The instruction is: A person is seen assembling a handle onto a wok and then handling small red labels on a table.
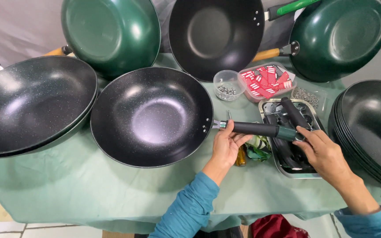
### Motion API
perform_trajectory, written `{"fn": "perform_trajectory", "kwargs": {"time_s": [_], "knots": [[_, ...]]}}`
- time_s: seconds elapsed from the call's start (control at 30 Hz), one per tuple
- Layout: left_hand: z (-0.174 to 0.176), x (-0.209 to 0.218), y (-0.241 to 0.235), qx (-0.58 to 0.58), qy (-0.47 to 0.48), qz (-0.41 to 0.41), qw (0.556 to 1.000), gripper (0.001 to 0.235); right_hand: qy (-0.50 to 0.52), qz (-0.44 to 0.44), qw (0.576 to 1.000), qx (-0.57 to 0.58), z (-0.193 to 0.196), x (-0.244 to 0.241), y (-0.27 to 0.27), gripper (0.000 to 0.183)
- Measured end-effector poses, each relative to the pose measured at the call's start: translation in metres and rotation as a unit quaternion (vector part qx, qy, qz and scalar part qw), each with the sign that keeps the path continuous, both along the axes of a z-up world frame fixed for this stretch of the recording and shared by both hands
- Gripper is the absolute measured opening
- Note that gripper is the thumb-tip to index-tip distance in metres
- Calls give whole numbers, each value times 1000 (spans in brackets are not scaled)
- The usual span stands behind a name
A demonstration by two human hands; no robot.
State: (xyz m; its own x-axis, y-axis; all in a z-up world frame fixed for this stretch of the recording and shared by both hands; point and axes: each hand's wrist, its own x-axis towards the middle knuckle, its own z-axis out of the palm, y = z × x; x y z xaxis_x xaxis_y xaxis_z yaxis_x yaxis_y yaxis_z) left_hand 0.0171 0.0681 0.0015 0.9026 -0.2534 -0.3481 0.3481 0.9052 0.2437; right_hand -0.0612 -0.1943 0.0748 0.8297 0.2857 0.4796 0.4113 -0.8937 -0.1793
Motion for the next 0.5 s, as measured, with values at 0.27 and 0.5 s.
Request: {"fn": "perform_trajectory", "kwargs": {"time_s": [0.27, 0.5], "knots": [[5, -3, 2, 11, 0, -3, 1000, 32, 125, -28, 991, 30, 22, 13, -3, 24], [2, -1, 4, -15, 16, -19, 1000, 30, 283, -87, 954, 42, 58, 24, 9, 27]]}}
